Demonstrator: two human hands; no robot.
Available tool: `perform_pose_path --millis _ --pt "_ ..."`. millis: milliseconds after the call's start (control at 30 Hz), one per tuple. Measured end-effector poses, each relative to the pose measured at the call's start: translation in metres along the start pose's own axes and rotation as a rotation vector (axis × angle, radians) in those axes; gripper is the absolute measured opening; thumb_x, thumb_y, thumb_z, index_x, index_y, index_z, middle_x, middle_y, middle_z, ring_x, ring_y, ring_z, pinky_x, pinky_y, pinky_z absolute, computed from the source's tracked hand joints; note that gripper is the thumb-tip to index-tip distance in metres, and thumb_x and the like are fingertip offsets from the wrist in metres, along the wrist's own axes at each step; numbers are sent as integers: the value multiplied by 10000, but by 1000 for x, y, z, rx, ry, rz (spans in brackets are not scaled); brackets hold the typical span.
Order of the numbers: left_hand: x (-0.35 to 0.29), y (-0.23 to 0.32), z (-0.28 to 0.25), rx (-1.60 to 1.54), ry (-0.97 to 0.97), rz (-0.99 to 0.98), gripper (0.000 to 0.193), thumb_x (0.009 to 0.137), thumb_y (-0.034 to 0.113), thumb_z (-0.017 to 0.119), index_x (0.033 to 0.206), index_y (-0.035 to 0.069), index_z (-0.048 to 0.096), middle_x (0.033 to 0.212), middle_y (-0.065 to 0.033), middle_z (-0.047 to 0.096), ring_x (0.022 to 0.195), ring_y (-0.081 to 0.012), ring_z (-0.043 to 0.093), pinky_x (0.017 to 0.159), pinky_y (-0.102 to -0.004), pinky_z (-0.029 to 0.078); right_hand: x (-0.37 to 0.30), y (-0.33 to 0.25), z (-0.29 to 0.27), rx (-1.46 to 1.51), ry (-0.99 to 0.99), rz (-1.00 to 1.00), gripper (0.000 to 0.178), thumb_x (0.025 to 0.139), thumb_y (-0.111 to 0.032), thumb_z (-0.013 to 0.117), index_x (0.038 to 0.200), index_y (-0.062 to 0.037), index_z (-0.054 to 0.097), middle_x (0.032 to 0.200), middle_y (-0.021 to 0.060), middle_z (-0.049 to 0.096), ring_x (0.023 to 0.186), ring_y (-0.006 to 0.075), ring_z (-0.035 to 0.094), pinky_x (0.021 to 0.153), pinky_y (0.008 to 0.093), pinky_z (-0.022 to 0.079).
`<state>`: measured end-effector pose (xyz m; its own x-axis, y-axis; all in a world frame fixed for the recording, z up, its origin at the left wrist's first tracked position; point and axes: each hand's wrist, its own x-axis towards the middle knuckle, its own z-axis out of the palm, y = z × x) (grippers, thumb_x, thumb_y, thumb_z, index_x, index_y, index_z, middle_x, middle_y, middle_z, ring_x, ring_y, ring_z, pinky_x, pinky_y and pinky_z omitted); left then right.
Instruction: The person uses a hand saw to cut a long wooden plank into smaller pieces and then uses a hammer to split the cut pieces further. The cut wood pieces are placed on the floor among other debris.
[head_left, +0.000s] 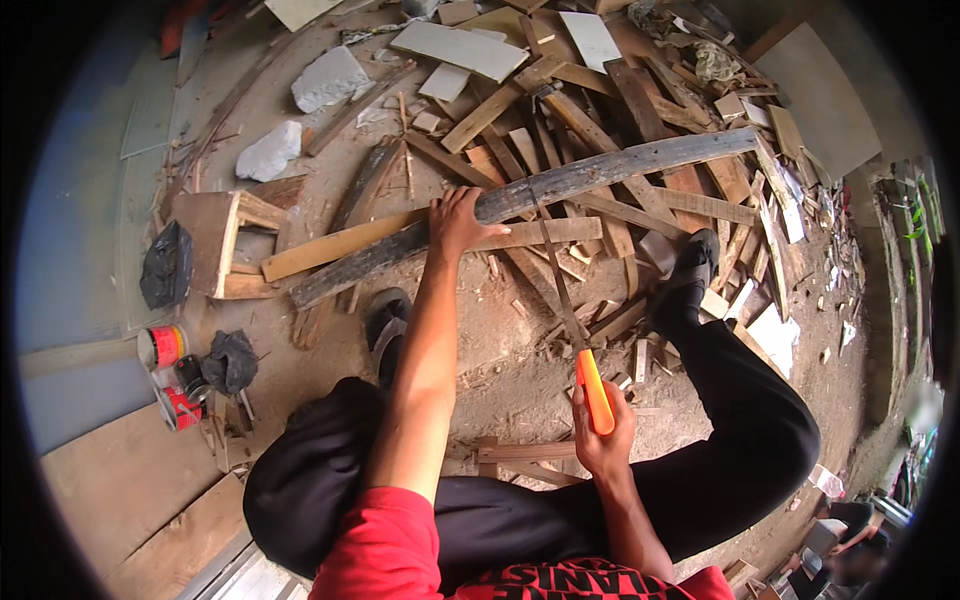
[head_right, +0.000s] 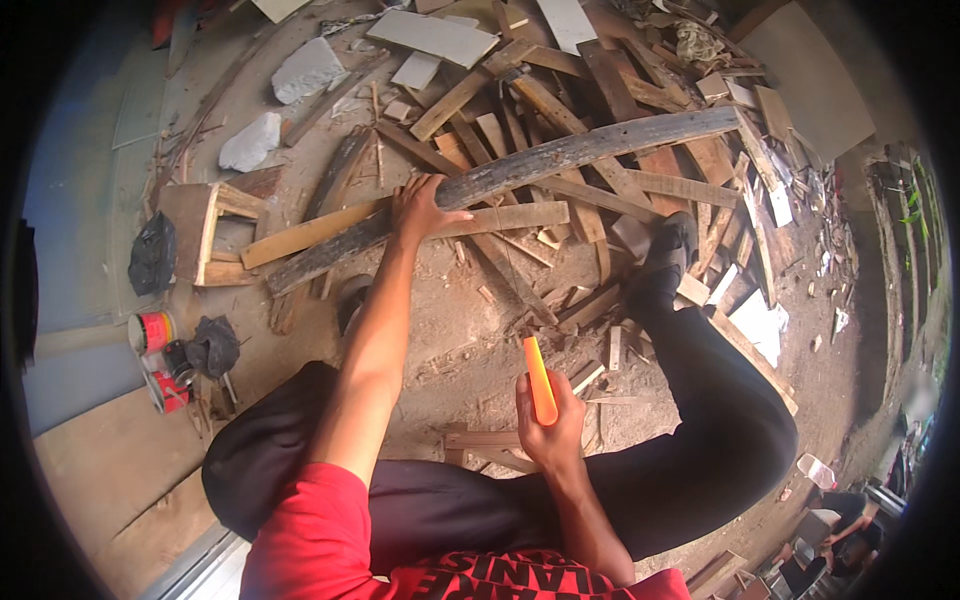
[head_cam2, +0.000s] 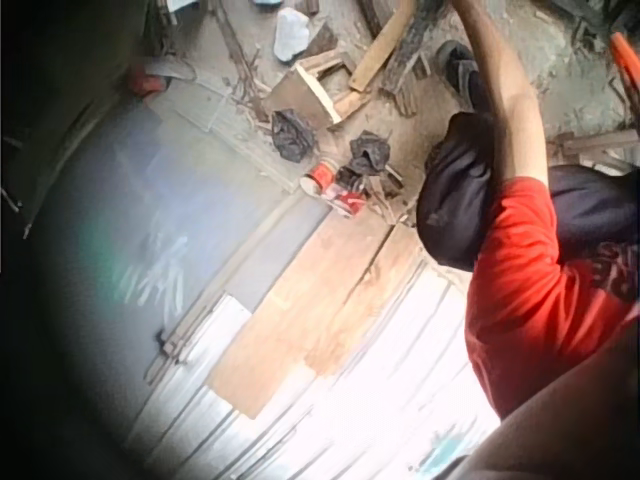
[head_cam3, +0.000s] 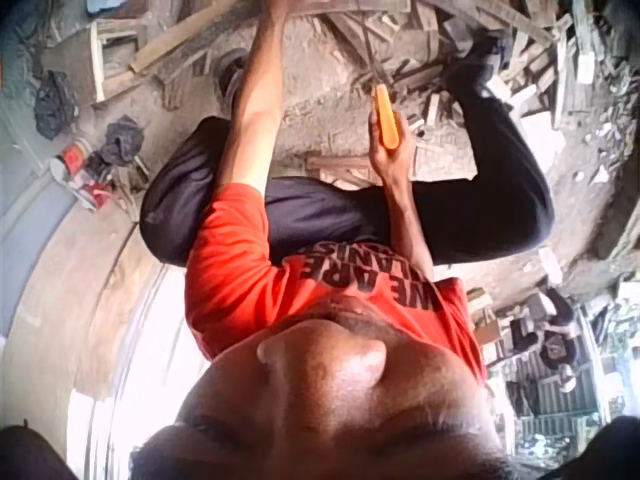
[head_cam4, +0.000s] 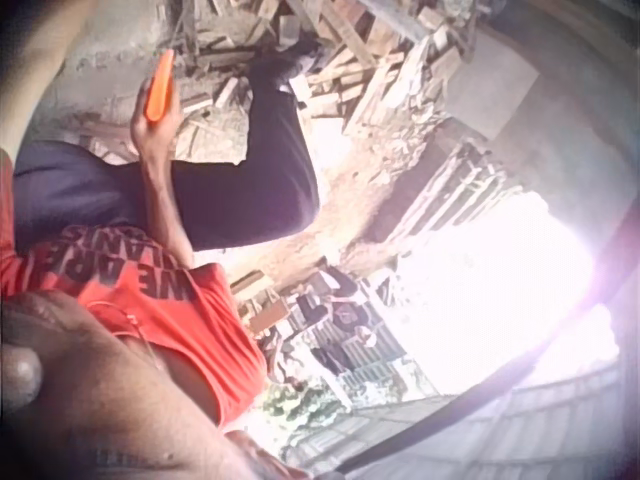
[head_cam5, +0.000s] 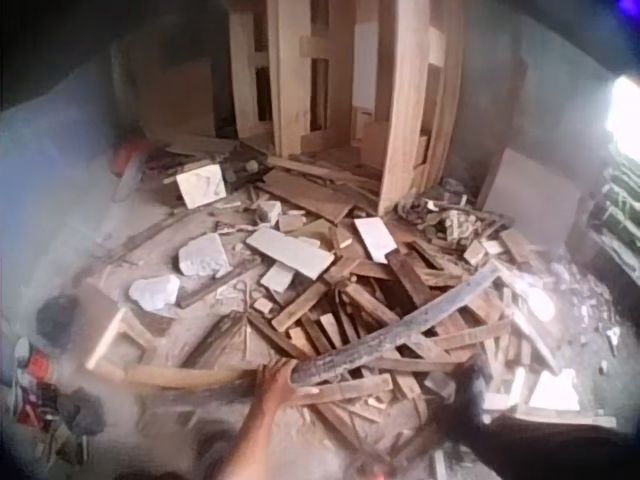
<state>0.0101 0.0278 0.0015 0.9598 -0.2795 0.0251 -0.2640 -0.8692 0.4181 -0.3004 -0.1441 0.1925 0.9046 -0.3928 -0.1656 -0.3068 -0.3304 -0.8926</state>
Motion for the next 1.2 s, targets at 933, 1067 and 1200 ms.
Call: perform_pose_path --millis 933,1067,1200 --pt "55 -34 -10 -415 -119 -2 826 528 600 878 1111 43 695 1047 -165 719 994 -284 684 880 -392 530 4 16 9 135 10 54 188 939 -149 667 943 31 609 663 18 551 603 61 485 537 241 397" --pt "56 -28 -11 -376 -133 -12 879 509 661 861 1113 44 693 1033 -161 726 989 -280 689 888 -388 529 4 16 10 138 7 86 180 939 -138 663 953 34 611 665 17 554 607 61 495 540 240 400" --pt "50 -14 -20 -342 -170 -49 880 530 683 838 1130 58 683 1055 -172 722 1004 -283 696 896 -395 530 4 15 12 144 0 98 180 940 -129 661 964 42 611 669 10 556 610 58 499 540 237 401"
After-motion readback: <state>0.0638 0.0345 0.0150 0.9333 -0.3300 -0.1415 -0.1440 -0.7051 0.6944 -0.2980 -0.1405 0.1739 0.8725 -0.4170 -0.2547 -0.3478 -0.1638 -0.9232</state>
